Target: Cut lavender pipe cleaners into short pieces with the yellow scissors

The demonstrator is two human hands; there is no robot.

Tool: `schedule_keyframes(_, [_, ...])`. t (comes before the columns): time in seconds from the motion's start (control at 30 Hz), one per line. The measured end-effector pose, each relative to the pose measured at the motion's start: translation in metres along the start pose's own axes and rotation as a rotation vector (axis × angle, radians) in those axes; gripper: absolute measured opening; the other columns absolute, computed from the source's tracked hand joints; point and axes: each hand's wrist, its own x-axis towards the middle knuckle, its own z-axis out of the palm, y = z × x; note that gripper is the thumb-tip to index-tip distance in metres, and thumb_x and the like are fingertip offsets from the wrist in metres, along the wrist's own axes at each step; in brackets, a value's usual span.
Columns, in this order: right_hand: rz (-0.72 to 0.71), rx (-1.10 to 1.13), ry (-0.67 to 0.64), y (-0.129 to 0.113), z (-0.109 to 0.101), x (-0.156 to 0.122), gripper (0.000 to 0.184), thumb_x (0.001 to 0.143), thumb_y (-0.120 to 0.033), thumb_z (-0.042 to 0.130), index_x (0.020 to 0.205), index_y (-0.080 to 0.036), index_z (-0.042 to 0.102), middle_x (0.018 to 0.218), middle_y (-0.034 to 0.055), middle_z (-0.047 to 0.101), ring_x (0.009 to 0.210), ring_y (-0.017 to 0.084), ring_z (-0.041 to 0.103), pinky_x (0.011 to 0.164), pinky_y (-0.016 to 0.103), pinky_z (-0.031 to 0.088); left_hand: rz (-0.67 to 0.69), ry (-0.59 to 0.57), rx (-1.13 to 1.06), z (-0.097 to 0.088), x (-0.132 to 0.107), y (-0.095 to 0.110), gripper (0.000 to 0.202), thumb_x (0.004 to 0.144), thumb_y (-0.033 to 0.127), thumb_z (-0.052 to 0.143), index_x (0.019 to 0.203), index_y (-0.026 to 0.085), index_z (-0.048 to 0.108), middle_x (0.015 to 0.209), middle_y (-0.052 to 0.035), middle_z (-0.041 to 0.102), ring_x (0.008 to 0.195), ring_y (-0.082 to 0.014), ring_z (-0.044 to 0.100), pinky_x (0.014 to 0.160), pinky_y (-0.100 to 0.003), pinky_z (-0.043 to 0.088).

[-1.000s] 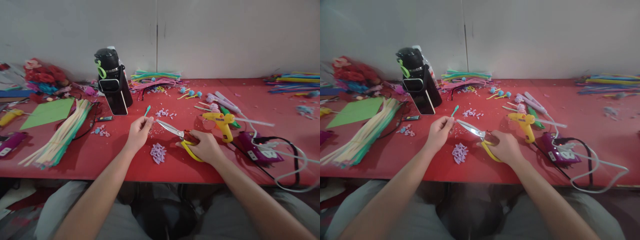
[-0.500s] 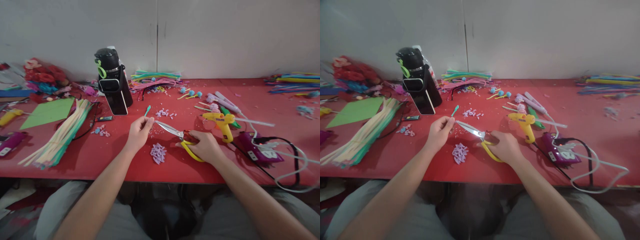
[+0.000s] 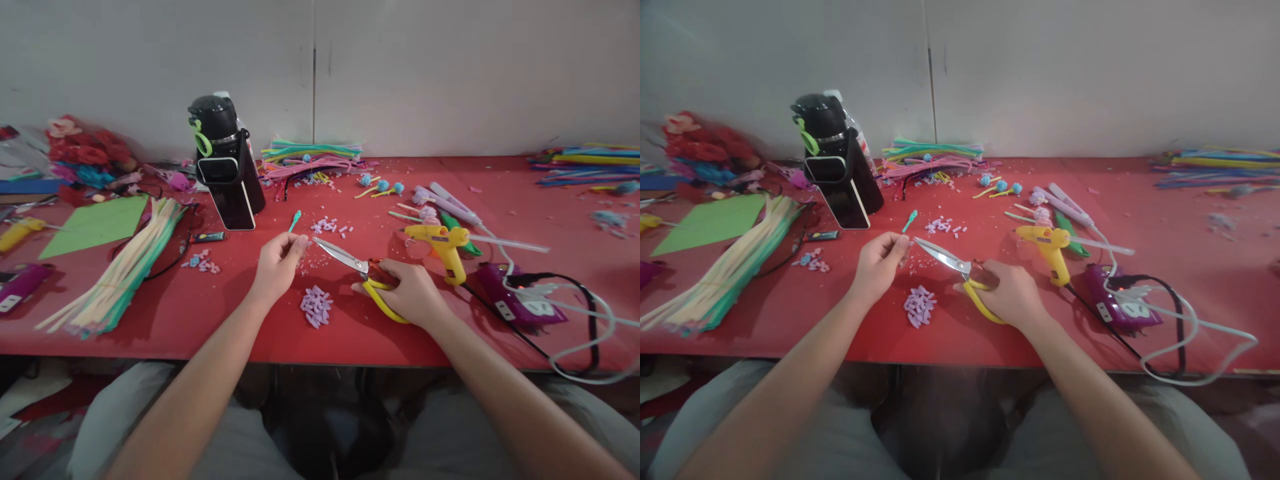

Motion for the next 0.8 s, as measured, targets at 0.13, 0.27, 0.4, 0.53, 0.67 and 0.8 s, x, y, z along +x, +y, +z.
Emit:
schedule_keyframes(0.13, [-0.014,-0.011,-0.005,0.0006,-0.0002,0.0004,0.061,0.067,-0.076,0.065,0.058,-0.022,0.037,0.052,-0.0015,0.046,0.05,0.012,0.039,0.049,0.027,0.023,-0.005,0.002,0.002,-0.0001,-0.0006,0.0007,0.038,0.09,0.051,0.06,0.072,0.017,0.059,0.06,0.002,0.05,0.055,-0.0102,0.045,0.054,-0.024,0.036])
schedule_keyframes(0.27, [-0.015,-0.015,-0.015,0.0007,-0.0009,0.0013,0.061,0.067,-0.076,0.065,0.058,-0.022,0.037,0.053,-0.0017,0.045,0.052,0.011,0.038,0.05,0.026,0.023,-0.016,0.0,-0.002,0.0006,-0.0006,0.0012,0.038,0.089,0.051,0.061,0.071,0.017,0.058,0.06,0.0022,0.05,0.055,-0.0099,0.045,0.054,-0.024,0.036])
schedule_keyframes(0.4, [-0.013,-0.006,-0.012,-0.0007,-0.0017,0.0014,0.062,0.066,-0.078,0.064,0.057,-0.022,0.039,0.053,-0.0017,0.046,0.051,0.011,0.037,0.049,0.026,0.023,-0.012,-0.003,-0.013,0.0013,-0.0003,0.0005,0.039,0.09,0.051,0.06,0.072,0.017,0.058,0.061,0.0023,0.049,0.056,-0.0098,0.045,0.054,-0.024,0.035])
schedule_keyframes(0.53, [-0.008,-0.007,-0.021,0.0002,-0.0008,0.0022,0.063,0.065,-0.08,0.063,0.057,-0.022,0.04,0.052,-0.0009,0.047,0.051,0.012,0.039,0.049,0.026,0.024,-0.01,-0.005,-0.013,0.0011,-0.0003,0.0,0.038,0.09,0.05,0.06,0.072,0.017,0.058,0.061,0.0022,0.049,0.056,-0.0096,0.045,0.055,-0.024,0.036])
schedule_keyframes(0.67, [-0.005,-0.019,-0.021,0.0014,0.0003,0.0034,0.064,0.065,-0.081,0.061,0.056,-0.022,0.039,0.051,-0.0007,0.046,0.051,0.012,0.037,0.049,0.026,0.024,-0.01,-0.002,-0.005,0.0004,-0.0005,0.0005,0.038,0.091,0.05,0.059,0.071,0.017,0.058,0.061,0.002,0.05,0.057,-0.01,0.045,0.056,-0.024,0.036])
schedule_keyframes(0.8, [-0.006,-0.029,0.002,-0.0004,-0.0007,0.0026,0.065,0.066,-0.082,0.059,0.056,-0.022,0.037,0.05,-0.0011,0.043,0.05,0.011,0.033,0.049,0.027,0.022,-0.008,-0.001,-0.014,0.0002,-0.0004,0.0007,0.04,0.09,0.051,0.059,0.069,0.017,0.057,0.06,0.0018,0.05,0.056,-0.01,0.046,0.056,-0.024,0.037])
